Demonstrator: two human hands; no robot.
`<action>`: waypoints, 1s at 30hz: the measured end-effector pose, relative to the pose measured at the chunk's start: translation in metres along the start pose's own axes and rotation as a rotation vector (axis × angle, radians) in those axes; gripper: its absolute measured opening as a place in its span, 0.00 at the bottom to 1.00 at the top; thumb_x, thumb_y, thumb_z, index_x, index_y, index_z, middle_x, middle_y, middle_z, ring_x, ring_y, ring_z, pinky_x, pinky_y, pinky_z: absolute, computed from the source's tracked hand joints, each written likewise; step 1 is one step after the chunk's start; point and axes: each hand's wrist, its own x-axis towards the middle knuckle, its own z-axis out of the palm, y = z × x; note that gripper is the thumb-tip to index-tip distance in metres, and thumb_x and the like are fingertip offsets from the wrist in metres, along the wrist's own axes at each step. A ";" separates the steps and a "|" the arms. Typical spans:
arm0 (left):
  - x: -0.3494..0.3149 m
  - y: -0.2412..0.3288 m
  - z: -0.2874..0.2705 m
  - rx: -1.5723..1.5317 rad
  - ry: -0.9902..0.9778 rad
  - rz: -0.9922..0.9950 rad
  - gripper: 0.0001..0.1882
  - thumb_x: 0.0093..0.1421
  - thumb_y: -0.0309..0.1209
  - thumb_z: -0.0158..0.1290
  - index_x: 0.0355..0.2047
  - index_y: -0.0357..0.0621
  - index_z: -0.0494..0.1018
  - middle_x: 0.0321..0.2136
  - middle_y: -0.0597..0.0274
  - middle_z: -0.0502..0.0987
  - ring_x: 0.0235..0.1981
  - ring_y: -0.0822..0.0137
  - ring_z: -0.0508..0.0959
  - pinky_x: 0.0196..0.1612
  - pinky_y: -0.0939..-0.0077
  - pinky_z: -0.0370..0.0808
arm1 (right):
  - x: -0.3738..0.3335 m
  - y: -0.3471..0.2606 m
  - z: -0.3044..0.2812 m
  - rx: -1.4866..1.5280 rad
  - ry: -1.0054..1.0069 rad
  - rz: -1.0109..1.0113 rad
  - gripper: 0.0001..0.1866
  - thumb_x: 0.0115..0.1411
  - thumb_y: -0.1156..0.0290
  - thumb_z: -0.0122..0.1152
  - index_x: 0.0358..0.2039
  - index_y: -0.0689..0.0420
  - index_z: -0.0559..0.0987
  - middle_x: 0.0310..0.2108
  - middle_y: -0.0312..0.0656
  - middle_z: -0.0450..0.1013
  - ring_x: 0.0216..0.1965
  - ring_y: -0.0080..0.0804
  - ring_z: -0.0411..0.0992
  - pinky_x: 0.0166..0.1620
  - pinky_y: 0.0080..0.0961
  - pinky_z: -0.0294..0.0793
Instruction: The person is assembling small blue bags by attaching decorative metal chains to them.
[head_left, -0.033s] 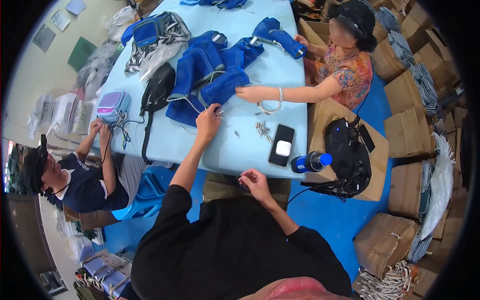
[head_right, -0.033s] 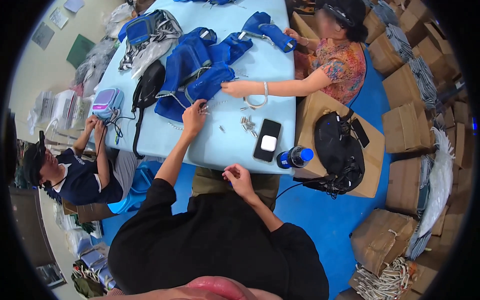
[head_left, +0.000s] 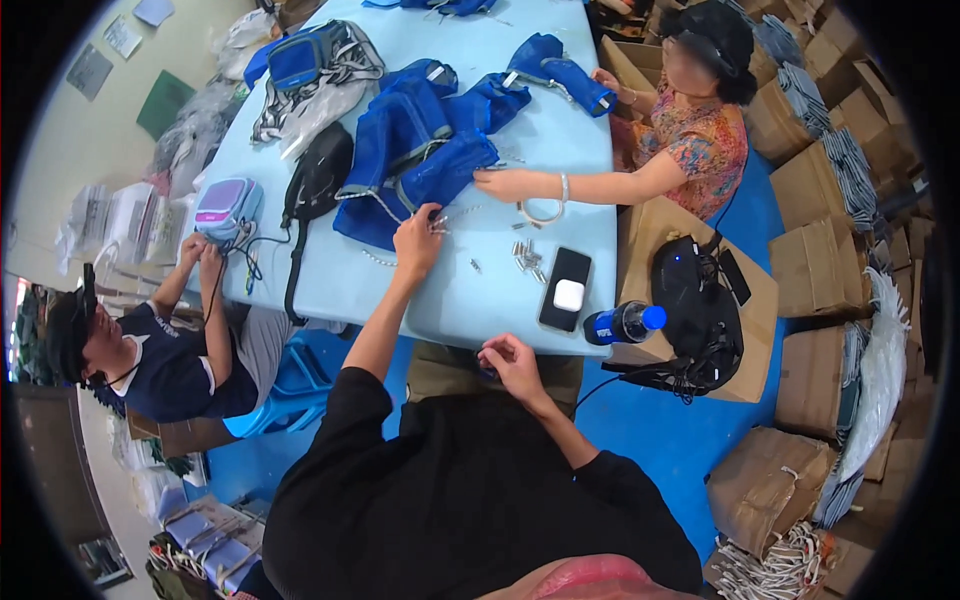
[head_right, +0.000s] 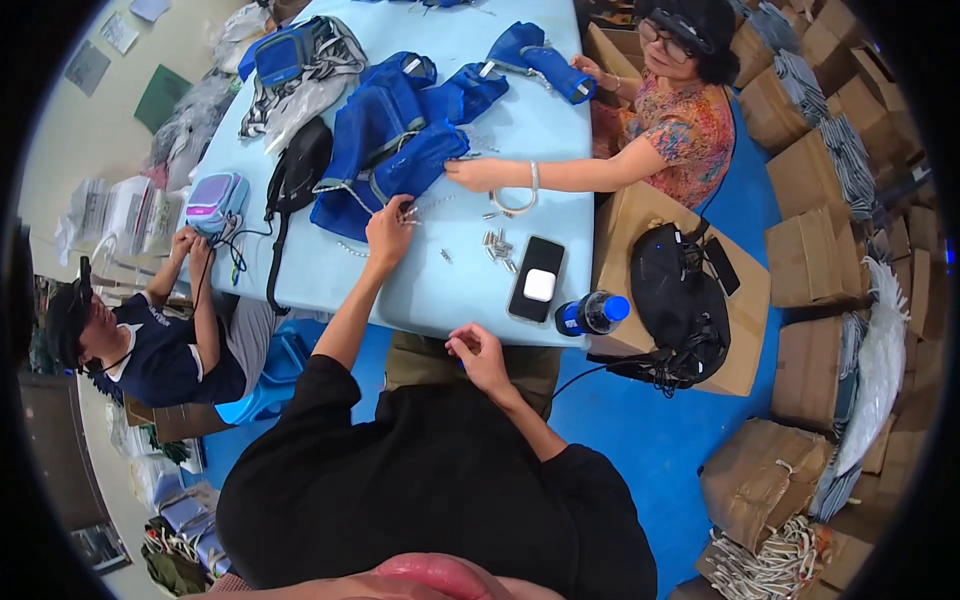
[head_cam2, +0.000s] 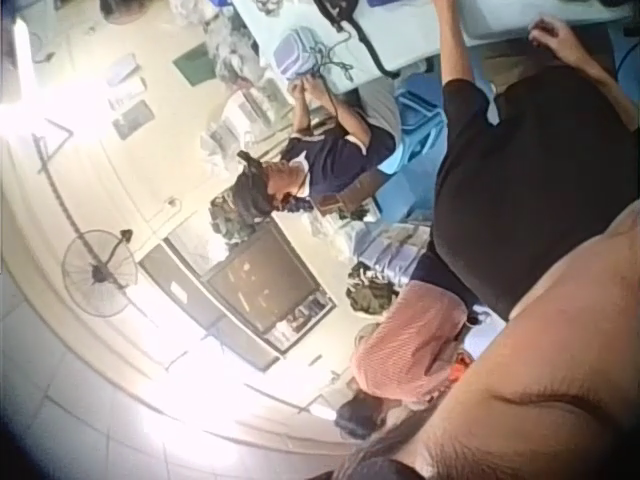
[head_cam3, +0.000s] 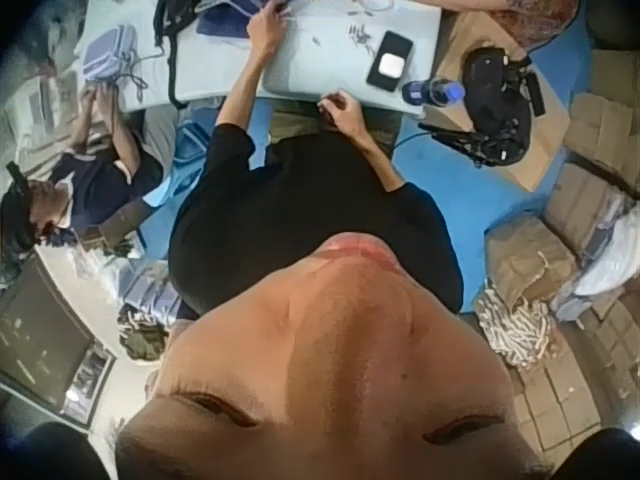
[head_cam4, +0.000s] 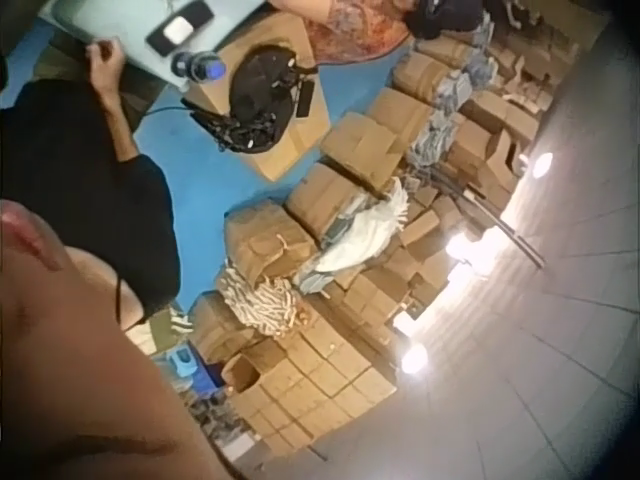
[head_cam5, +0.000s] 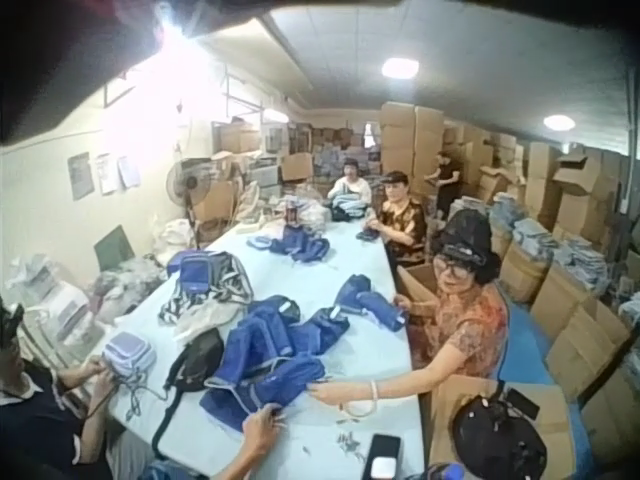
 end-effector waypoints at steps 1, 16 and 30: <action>0.001 0.002 -0.002 0.003 -0.001 -0.009 0.12 0.60 0.34 0.63 0.45 0.54 0.81 0.22 0.56 0.80 0.26 0.53 0.82 0.30 0.58 0.75 | 0.001 -0.003 0.001 -0.043 0.006 -0.022 0.04 0.70 0.75 0.60 0.41 0.62 0.78 0.36 0.40 0.81 0.37 0.22 0.78 0.45 0.23 0.79; 0.086 -0.002 -0.158 0.027 0.147 -0.080 0.16 0.58 0.46 0.63 0.29 0.46 0.85 0.22 0.53 0.83 0.26 0.53 0.85 0.32 0.62 0.79 | 0.114 -0.042 0.023 -1.135 0.051 -0.725 0.24 0.56 0.83 0.59 0.55 0.62 0.79 0.62 0.48 0.69 0.61 0.52 0.65 0.62 0.44 0.69; 0.040 0.035 -0.183 -0.602 0.133 -0.093 0.10 0.64 0.33 0.64 0.30 0.38 0.82 0.20 0.79 0.72 0.22 0.85 0.65 0.25 0.84 0.59 | 0.113 -0.030 0.008 -0.674 0.138 -0.635 0.11 0.60 0.87 0.61 0.44 0.67 0.83 0.47 0.49 0.78 0.46 0.46 0.79 0.50 0.34 0.80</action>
